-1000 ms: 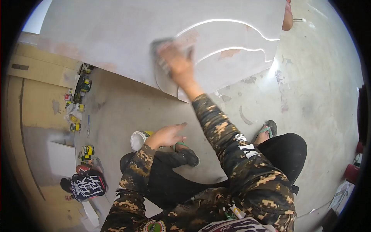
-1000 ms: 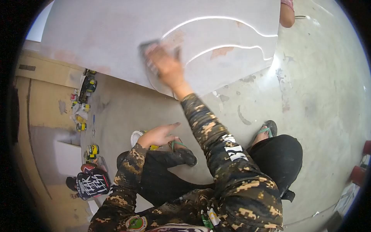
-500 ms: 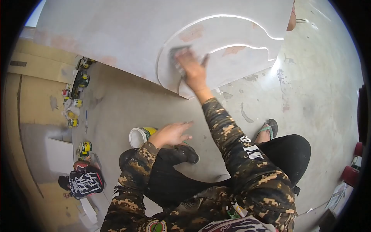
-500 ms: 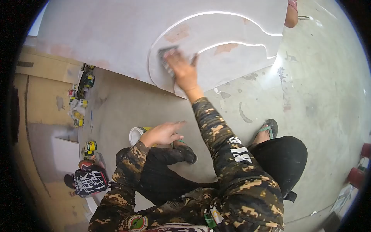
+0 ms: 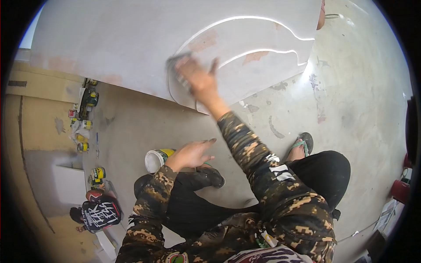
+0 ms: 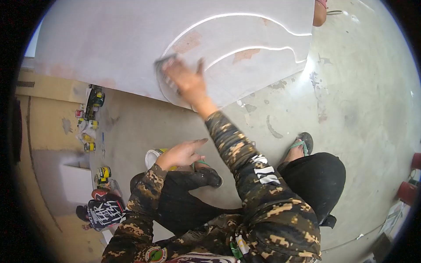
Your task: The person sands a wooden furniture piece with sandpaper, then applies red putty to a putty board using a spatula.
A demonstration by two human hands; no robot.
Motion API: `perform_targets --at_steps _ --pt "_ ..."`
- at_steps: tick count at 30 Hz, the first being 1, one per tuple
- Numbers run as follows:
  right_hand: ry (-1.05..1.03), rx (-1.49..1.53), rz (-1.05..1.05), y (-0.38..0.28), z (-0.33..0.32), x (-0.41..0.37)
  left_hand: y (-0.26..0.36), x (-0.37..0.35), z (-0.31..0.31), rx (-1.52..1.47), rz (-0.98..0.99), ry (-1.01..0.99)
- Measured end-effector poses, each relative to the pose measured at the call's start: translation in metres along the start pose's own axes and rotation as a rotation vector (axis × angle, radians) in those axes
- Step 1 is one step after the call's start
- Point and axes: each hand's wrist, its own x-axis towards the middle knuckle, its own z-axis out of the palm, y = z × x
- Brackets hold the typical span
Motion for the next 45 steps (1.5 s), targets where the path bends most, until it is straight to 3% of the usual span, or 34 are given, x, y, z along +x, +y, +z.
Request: perform_targets --at_steps 1,2,3,4,5,6,9,10,11,13,15,17,19,20,21,22,23,25,26,27,28,29,31,34,35,40,43,45 --pt "0.064 -0.122 0.017 0.036 -0.011 0.017 -0.005 0.001 0.006 -0.056 0.1 0.143" --pt "0.188 -0.02 0.102 0.068 -0.026 0.036 -0.002 0.0 0.003 -0.059 0.099 0.145" --pt "0.299 -0.076 0.163 0.1 -0.043 0.052 0.004 -0.003 -0.003 -0.072 -0.026 0.024" --pt "0.424 -0.092 0.384 0.117 -0.064 0.067 0.005 -0.007 -0.007 -0.085 -0.15 -0.1" --pt "0.538 0.047 0.614 0.132 -0.084 0.076 -0.002 -0.011 -0.003 -0.086 -0.146 -0.106" --pt "0.699 0.351 0.823 0.143 -0.093 0.08 -0.014 -0.015 0.005 0.008 -0.132 -0.162" --pt "0.629 0.103 0.776 0.108 -0.054 0.062 -0.028 -0.013 0.023 0.089 -0.086 -0.201" --pt "0.54 -0.003 0.519 0.081 -0.027 0.05 -0.029 -0.012 0.023 0.068 -0.07 -0.192" --pt "0.449 0.134 0.369 0.045 0.002 0.034 -0.024 -0.011 0.019 0.074 -0.069 -0.2" --pt "0.097 0.149 0.238 -0.007 0.015 0.006 -0.001 -0.005 0.009 -0.045 -0.022 -0.081" --pt "0.086 0.047 0.197 0.011 0.002 0.006 0.011 0.0 -0.002 -0.027 0.011 -0.052" --pt "-0.005 -0.109 0.03 0.051 -0.022 0.014 0.014 -0.003 -0.007 -0.016 0.037 -0.016" --pt "0.258 -0.181 0.224 0.104 -0.042 0.035 0.012 -0.008 -0.008 0.007 0.022 0.018" --pt "0.438 -0.184 0.482 0.126 -0.058 0.049 0.009 -0.01 -0.006 0.002 0.015 0.022" --pt "0.544 0.026 0.852 0.149 -0.075 0.055 0.005 -0.013 -0.003 0.021 -0.029 -0.033" --pt "0.668 0.063 0.958 0.181 -0.076 0.047 0.002 -0.017 0.001 0.042 -0.069 -0.087" --pt "0.668 0.062 0.958 0.175 -0.071 0.042 -0.005 -0.018 0.007 0.042 -0.068 -0.087" --pt "0.453 -0.07 0.859 0.142 -0.052 0.042 -0.02 -0.015 0.017 0.068 -0.116 -0.219" --pt "0.477 -0.15 0.413 0.094 -0.029 0.044 -0.016 -0.014 0.015 0.065 -0.118 -0.218" --pt "0.387 -0.097 0.244 0.039 -0.002 0.039 -0.008 -0.015 0.01 0.045 -0.103 -0.148" --pt "0.21 0.149 0.21 -0.008 0.014 0.016 0.002 -0.013 0.006 0.023 -0.085 -0.074" --pt "-0.075 0.229 0.122 -0.035 0.02 -0.002 0.01 -0.006 0.0 0.023 -0.082 -0.071" --pt "-0.242 0.337 0.042 -0.064 0.006 -0.02 0.019 0.002 -0.016 0.106 -0.109 -0.213" --pt "-0.095 0.39 0.119 -0.044 -0.019 -0.017 0.01 0.002 -0.006 0.063 0.029 -0.042" --pt "0.11 0.356 0.157 -0.024 -0.024 -0.004 0.01 0.001 -0.005 0.055 0.022 -0.039" --pt "0.608 0.032 0.469 0.098 -0.071 0.064 -0.002 -0.009 0.005 0.124 -0.05 -0.122" --pt "0.552 0.079 0.485 0.085 -0.059 0.071 -0.006 -0.012 0.01 0.104 -0.05 -0.082" --pt "0.408 0.145 0.305 0.025 0.0 0.041 -0.005 -0.009 0.008 0.086 -0.063 -0.069"
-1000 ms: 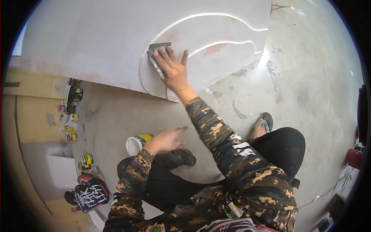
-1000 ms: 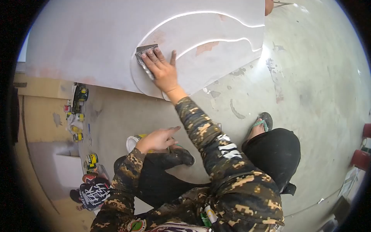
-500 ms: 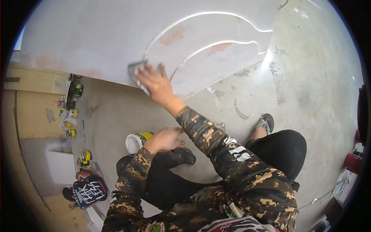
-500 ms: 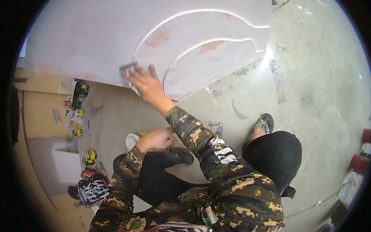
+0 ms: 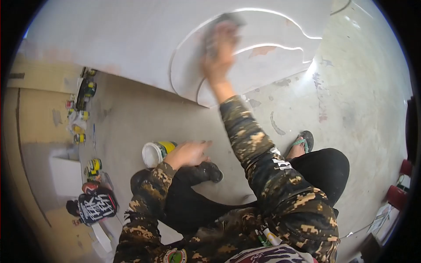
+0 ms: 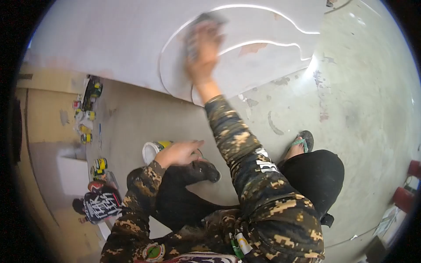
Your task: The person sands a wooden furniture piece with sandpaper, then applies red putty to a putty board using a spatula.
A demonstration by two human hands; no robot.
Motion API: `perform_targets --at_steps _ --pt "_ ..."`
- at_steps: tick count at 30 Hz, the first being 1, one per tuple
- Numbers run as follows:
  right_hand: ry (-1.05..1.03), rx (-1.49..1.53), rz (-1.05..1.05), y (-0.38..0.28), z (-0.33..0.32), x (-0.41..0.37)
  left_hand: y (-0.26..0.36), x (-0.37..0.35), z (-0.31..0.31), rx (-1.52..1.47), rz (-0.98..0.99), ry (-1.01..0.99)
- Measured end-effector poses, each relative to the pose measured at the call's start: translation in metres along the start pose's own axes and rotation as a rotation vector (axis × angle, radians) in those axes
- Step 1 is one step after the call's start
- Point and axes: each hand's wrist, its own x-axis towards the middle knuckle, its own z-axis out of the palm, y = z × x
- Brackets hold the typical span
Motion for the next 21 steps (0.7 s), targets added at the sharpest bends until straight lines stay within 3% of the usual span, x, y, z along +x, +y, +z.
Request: perform_targets --at_steps 2,3,4,6,8,9,11,14,16,17,19,20,21 --pt "-0.46 0.08 -0.065 -0.036 -0.004 -0.07 0.01 0.0 -0.002 -0.038 -0.025 0.017" --pt "-0.696 0.126 -0.094 -0.049 -0.015 -0.091 0.015 0.003 -0.008 0.017 -0.054 -0.08" --pt "-0.81 0.173 -0.078 -0.055 -0.027 -0.115 0.02 0.003 -0.012 0.066 -0.085 -0.185" --pt "-0.979 0.254 -0.001 -0.049 -0.05 -0.173 0.029 0.001 -0.016 0.006 -0.021 -0.204" --pt "-1.119 0.256 0.069 -0.034 -0.081 -0.225 0.026 -0.003 -0.004 -0.051 0.087 -0.078" --pt "-1.194 0.221 0.067 -0.024 -0.095 -0.238 0.033 -0.007 -0.01 -0.033 0.042 -0.116" --pt "-1.408 0.078 0.578 -0.007 -0.122 -0.266 0.044 -0.013 -0.013 -0.051 -0.003 -0.15" --pt "-1.298 0.083 0.696 0.02 -0.152 -0.279 0.043 -0.018 -0.007 -0.016 -0.01 -0.147" --pt "-1.234 -0.037 1.259 0.033 -0.158 -0.269 0.046 -0.021 -0.011 0.02 0.025 -0.136" --pt "-1.24 -0.052 1.251 0.037 -0.159 -0.265 0.046 -0.021 -0.012 0.03 0.03 -0.126" --pt "-0.858 0.147 1.644 0.038 -0.158 -0.249 0.048 -0.023 -0.014 0.013 0.066 -0.073" --pt "-0.86 0.134 1.636 0.038 -0.155 -0.241 0.048 -0.024 -0.014 0.003 0.091 -0.029" --pt "-0.704 0.272 1.711 0.038 -0.152 -0.234 0.048 -0.023 -0.012 -0.003 0.098 -0.022"
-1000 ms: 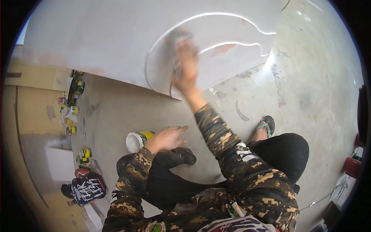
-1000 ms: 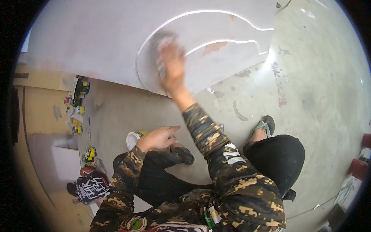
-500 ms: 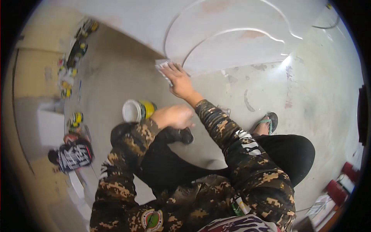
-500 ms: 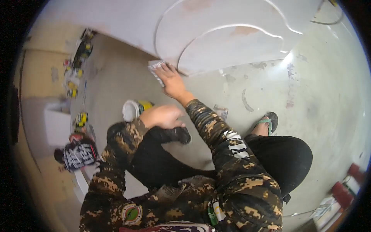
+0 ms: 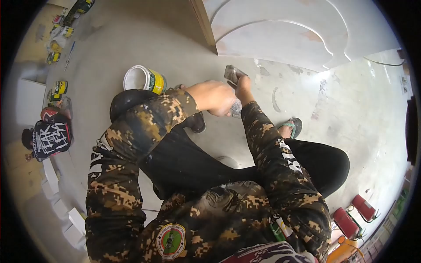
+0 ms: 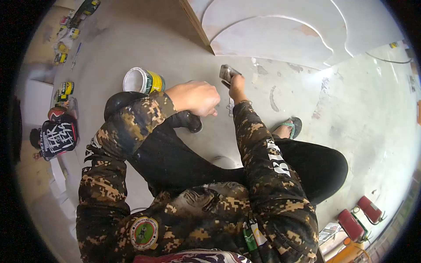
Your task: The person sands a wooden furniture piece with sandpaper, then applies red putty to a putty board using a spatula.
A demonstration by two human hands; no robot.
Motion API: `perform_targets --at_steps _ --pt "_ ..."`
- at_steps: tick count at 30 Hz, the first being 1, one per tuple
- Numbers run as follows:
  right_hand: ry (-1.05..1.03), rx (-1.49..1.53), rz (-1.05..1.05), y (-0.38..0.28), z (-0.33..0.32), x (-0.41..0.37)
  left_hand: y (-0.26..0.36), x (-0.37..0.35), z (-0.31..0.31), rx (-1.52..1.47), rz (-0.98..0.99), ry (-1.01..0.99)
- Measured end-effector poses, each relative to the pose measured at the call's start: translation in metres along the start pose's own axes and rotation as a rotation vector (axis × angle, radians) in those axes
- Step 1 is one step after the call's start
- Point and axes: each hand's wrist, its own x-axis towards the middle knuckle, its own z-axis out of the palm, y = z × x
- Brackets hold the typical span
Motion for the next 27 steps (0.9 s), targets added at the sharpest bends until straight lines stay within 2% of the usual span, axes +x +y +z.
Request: perform_targets --at_steps 1,3,5,10,15,17,20,27 --pt "-0.005 0.191 -0.006 -0.007 0.001 0.0 0.001 0.002 0.002 0.021 0.007 -0.002" --pt "-0.017 0.242 -0.024 -0.022 0.001 -0.006 0.001 0.004 0.005 0.038 0.017 0.005" --pt "-0.012 0.462 -0.048 -0.034 0.001 -0.015 0.002 0.006 0.006 0.097 0.064 -0.026" --pt "0.033 0.638 -0.051 -0.041 0.007 -0.032 0.008 0.01 0.006 0.102 0.094 -0.024" --pt "0.085 0.661 -0.033 -0.038 0.012 -0.03 0.008 0.017 0.01 0.122 0.075 -0.053" --pt "0.054 0.765 -0.013 -0.043 0.01 -0.021 0.01 0.019 0.005 0.035 0.057 -0.06" --pt "0.059 0.853 -0.03 -0.059 0.019 -0.02 0.008 0.017 0.003 0.082 0.073 -0.092" --pt "-0.012 0.865 -0.11 -0.078 0.014 -0.001 0.002 0.023 0.01 0.114 0.074 -0.158"
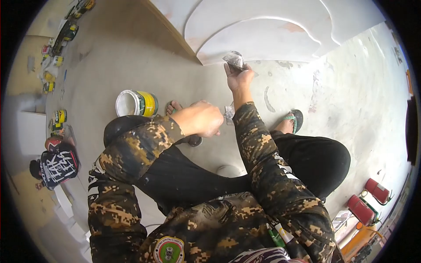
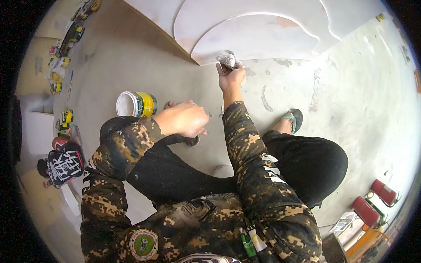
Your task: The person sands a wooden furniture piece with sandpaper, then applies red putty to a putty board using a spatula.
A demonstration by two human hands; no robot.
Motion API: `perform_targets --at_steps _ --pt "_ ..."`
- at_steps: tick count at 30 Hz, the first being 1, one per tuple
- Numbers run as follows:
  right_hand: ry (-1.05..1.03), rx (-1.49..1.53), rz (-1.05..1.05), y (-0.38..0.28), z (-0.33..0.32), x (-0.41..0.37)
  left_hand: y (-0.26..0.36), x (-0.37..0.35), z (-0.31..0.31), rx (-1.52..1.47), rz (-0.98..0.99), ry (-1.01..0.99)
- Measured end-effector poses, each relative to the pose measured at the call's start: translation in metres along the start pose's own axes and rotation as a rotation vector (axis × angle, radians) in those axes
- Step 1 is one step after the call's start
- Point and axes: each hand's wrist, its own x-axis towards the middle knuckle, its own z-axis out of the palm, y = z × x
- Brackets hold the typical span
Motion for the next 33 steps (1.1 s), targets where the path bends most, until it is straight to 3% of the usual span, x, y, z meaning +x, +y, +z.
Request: perform_targets --at_steps 2,3,5,6,8,9,12,13,14,15,16,17,19,21,22,24,26,28,31,32,33 --pt "0.188 0.033 -0.099 -0.007 0.007 0.004 0.002 0.0 -0.001 0.004 -0.011 -0.021" --pt "0.185 0.037 -0.1 -0.014 0.011 0.009 0.003 -0.001 -0.003 0.016 0.005 -0.022" --pt "0.244 -0.072 -0.5 -0.036 0.018 0.02 0.003 -0.001 -0.003 0.031 0.02 -0.026" --pt "0.266 -0.047 -0.537 -0.058 0.028 0.018 0.002 0.0 0.0 0.027 0.03 -0.002" --pt "0.237 -0.051 -0.802 -0.094 0.06 0.011 -0.001 -0.002 0.004 0.02 0.037 0.022" --pt "0.118 -0.042 -0.871 -0.11 0.074 0.01 -0.003 -0.004 0.006 0.02 0.036 0.053" --pt "-0.089 -0.153 -0.86 -0.137 0.11 0.002 -0.01 -0.013 0.014 0.012 0.028 0.106" --pt "0.015 -0.188 -0.829 -0.135 0.122 0.004 -0.011 -0.014 0.014 0.004 0.021 0.13" --pt "0.12 -0.222 -0.797 -0.127 0.134 0.006 -0.012 -0.016 0.013 0.006 0.024 0.123" --pt "0.002 -0.298 -0.835 -0.121 0.135 0.014 -0.01 -0.018 0.008 0.005 -0.024 0.089" --pt "0.02 -0.316 -0.9 -0.106 0.143 0.011 -0.01 -0.02 0.006 0.005 -0.073 0.055" --pt "0.178 -0.69 -1.038 -0.086 0.142 0.022 -0.011 -0.019 0.006 0.007 -0.076 0.05" --pt "0.387 -1.079 -1.319 0.0 0.139 0.039 -0.01 -0.02 0.01 0.054 -0.08 0.129" --pt "0.304 -1.25 -1.419 0.044 0.118 0.023 -0.008 -0.015 0.007 0.019 -0.062 0.1" --pt "0.311 -1.243 -1.427 0.044 0.111 0.019 -0.006 -0.012 0.003 -0.039 -0.059 0.086" --pt "0.034 -1.003 -1.137 0.044 0.104 0.012 0.005 -0.008 -0.008 0.0 -0.041 0.007" --pt "0.174 -0.913 -1.311 0.004 0.108 0.021 0.002 -0.011 -0.01 0.022 -0.055 -0.056" --pt "0.177 -0.653 -1.232 -0.063 0.128 0.023 0.002 -0.013 -0.001 -0.07 -0.017 0.151" --pt "0.252 -0.539 -1.382 -0.083 0.135 0.041 -0.001 -0.022 -0.009 -0.051 -0.056 0.055" --pt "0.264 -0.736 -1.244 -0.048 0.127 0.033 -0.002 -0.022 -0.011 -0.035 -0.092 0.037" --pt "0.279 -0.941 -1.43 0.002 0.121 0.032 -0.001 -0.02 -0.016 -0.018 -0.137 0.009"
